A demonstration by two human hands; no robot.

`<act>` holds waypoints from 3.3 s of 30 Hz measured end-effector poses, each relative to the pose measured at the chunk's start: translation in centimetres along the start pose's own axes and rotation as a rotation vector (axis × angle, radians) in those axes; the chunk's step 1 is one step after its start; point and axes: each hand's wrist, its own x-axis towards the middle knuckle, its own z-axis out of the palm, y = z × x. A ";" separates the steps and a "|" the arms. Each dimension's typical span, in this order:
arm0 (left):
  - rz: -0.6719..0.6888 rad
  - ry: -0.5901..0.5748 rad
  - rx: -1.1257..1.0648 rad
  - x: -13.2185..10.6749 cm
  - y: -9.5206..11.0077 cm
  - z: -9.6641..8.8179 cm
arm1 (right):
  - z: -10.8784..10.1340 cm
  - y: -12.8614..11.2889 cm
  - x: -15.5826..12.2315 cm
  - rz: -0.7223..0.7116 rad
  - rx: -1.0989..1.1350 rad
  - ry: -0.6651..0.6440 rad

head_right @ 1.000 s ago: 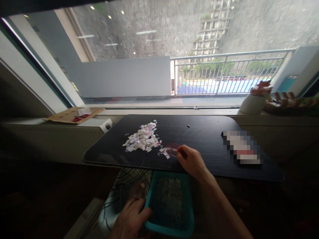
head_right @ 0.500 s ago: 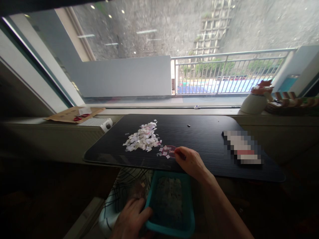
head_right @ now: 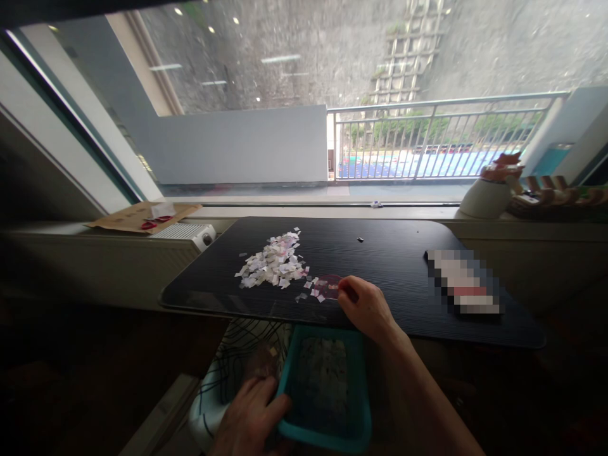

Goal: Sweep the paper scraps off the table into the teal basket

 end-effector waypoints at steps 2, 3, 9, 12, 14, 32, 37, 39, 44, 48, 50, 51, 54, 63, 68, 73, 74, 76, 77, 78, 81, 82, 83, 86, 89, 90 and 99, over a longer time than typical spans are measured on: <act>-0.002 -0.009 0.009 0.0 0.0 -0.1 | 0.0 0.1 -0.1 0.014 -0.016 0.012; 0.000 -0.014 0.012 0.0 0.0 -0.1 | 0.0 0.1 -0.1 0.014 -0.017 0.018; -0.009 -0.015 0.003 -0.2 -0.2 0.0 | 0.0 0.3 -0.1 -0.033 -0.028 -0.013; -0.004 -0.002 -0.014 -0.3 -0.4 -0.2 | -0.6 0.5 -1.0 -0.020 -0.055 -0.035; -0.011 0.017 -0.019 -0.3 -0.6 -0.4 | -1.4 0.6 -2.0 -0.005 -0.065 -0.061; -0.033 0.008 -0.015 0.2 -0.2 -0.8 | -3.3 -0.3 -6.8 -0.049 0.011 -0.073; -0.050 0.009 -0.053 0.2 -0.3 -0.7 | -2.8 -0.9 -5.8 -0.010 -0.016 -0.065; -0.065 -0.004 -0.072 0.3 -0.1 -0.7 | -2.2 -1.4 -4.8 0.011 -0.053 -0.051; -0.082 -0.042 -0.063 0.3 0.1 -0.6 | -0.2 -2.8 -2.2 0.000 -0.155 -0.049; -0.080 -0.041 -0.061 0.4 0.1 -0.4 | 1.0 -3.9 -2.2 -0.046 -0.175 -0.057; -0.072 -0.053 -0.076 0.7 0.1 -0.4 | 1.3 -4.1 -2.6 -0.082 -0.146 -0.057; -0.065 -0.064 -0.086 0.9 0.2 -0.3 | 1.4 -4.1 -2.7 -0.092 -0.142 -0.043; -0.043 -0.105 -0.109 1.5 0.2 -0.2 | 1.9 -4.0 -2.8 -0.109 -0.175 0.020; -0.063 -0.169 -0.107 1.4 0.2 0.2 | 3.4 -7.1 -4.1 -0.275 -0.107 -0.082; -0.046 -0.093 -0.073 0.8 -0.4 0.4 | 1.6 -4.5 -2.2 -0.152 -0.216 0.097; -0.055 -0.026 -0.033 0.8 0.0 0.1 | 1.1 -3.1 -1.7 -0.124 -0.250 0.006; -0.055 -0.024 -0.031 0.8 0.2 0.1 | 1.1 -3.2 -1.8 -0.127 -0.238 -0.010; -0.055 -0.027 -0.032 0.8 0.4 -0.1 | 1.0 -3.4 -2.0 -0.111 -0.231 -0.002; -0.060 -0.026 -0.031 0.8 0.5 -0.2 | 0.9 -3.4 -2.0 -0.094 -0.239 0.012; -0.066 -0.024 -0.029 0.8 0.6 -0.2 | 0.8 -3.5 -1.9 -0.076 -0.251 0.023; -0.072 -0.035 -0.023 0.8 0.6 -0.4 | 0.4 -3.5 -1.5 -0.055 -0.281 -0.007; -0.072 -0.041 -0.022 0.8 0.6 -0.4 | 0.3 -3.5 -1.4 -0.055 -0.288 -0.024; -0.069 -0.042 -0.021 0.8 0.6 -0.4 | 0.2 -3.6 -1.3 -0.053 -0.296 -0.035; -0.066 -0.025 -0.016 0.8 0.6 -0.4 | 0.3 -3.7 -1.2 -0.042 -0.298 -0.028; -0.071 -0.022 -0.022 0.8 0.7 -0.4 | 0.7 -3.8 -1.0 -0.076 -0.257 -0.017; -0.072 -0.027 -0.026 0.8 0.7 -0.4 | 0.7 -3.8 -1.0 -0.087 -0.245 -0.025; -0.096 -0.029 -0.057 0.7 0.5 -0.9 | -1.5 -3.5 -2.4 -0.054 -0.226 -0.107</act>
